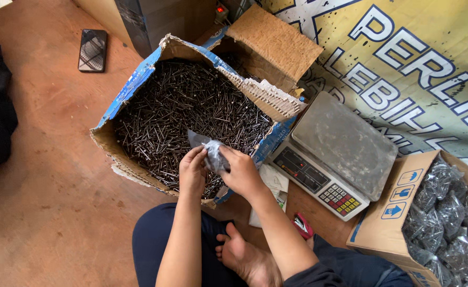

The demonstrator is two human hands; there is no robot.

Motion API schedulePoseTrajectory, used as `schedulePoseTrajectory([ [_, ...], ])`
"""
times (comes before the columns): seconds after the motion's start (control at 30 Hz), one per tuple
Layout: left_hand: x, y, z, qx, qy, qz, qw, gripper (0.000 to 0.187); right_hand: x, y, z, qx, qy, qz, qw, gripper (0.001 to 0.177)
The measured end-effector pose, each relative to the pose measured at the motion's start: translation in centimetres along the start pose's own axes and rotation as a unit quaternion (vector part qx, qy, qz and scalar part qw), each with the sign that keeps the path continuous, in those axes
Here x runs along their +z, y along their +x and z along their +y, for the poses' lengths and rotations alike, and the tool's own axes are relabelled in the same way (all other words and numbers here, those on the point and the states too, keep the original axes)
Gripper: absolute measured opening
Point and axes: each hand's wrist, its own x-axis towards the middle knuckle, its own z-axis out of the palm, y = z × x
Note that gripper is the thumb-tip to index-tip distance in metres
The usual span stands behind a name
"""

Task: The person scoops nails from a large cardboard box into small plastic bags, weighs them on a digital scale, and seals the bags with a pink stapler. The sealed packages are then placed into a separate cardboard box.

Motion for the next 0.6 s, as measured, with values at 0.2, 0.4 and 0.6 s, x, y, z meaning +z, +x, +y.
schedulePoseTrajectory([
  [0.2, 1.8, -1.7, 0.5, -0.001, -0.019, -0.032, 0.999, 0.012, 0.8, 0.3, 0.4, 0.034, 0.141, 0.094, 0.985, 0.036],
  [0.4, 4.7, -3.6, 3.5, 0.183, 0.167, 0.11, 0.962, 0.014, -2.9, 0.5, -2.5, 0.086, 0.17, -0.027, 0.981, 0.049],
  [0.6, 5.1, -4.1, 3.1, 0.172, 0.228, 0.058, 0.957, 0.019, -4.2, -0.3, 1.8, 0.146, 0.373, -0.042, 0.915, 0.072],
])
